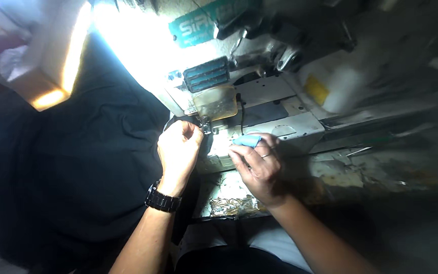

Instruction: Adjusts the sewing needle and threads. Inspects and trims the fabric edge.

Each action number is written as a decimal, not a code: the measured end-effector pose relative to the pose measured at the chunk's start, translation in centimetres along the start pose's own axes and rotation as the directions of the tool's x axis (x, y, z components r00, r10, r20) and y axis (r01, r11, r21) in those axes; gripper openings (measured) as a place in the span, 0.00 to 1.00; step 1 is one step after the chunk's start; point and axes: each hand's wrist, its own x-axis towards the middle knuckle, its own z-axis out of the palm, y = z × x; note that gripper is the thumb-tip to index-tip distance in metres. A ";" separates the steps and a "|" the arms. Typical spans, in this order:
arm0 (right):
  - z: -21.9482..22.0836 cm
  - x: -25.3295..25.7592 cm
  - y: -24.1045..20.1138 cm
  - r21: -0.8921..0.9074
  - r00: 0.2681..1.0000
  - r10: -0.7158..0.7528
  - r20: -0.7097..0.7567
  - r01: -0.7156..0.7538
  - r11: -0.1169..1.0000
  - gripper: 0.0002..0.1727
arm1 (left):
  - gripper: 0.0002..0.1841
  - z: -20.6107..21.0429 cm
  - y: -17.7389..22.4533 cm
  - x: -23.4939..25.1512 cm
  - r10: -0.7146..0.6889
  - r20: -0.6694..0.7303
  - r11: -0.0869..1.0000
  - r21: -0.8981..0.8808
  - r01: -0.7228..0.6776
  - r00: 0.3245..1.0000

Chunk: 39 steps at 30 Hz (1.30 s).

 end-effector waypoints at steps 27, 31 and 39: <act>0.0 0.0 0.0 0.009 1.000 -0.015 0.004 0.015 1.000 0.05 | 0.10 0.0 0.0 -0.1 0.022 0.002 1.000 0.007 -0.022 1.000; 0.0 0.1 -0.1 0.011 1.000 -0.025 0.007 0.025 1.000 0.05 | 0.09 -0.1 -0.2 -0.3 0.037 0.004 0.999 -0.008 -0.037 0.999; -0.1 0.1 0.0 0.022 1.000 -0.027 0.001 0.027 0.999 0.05 | 0.10 -0.1 0.1 -0.3 0.012 -0.003 1.000 0.026 -0.012 1.000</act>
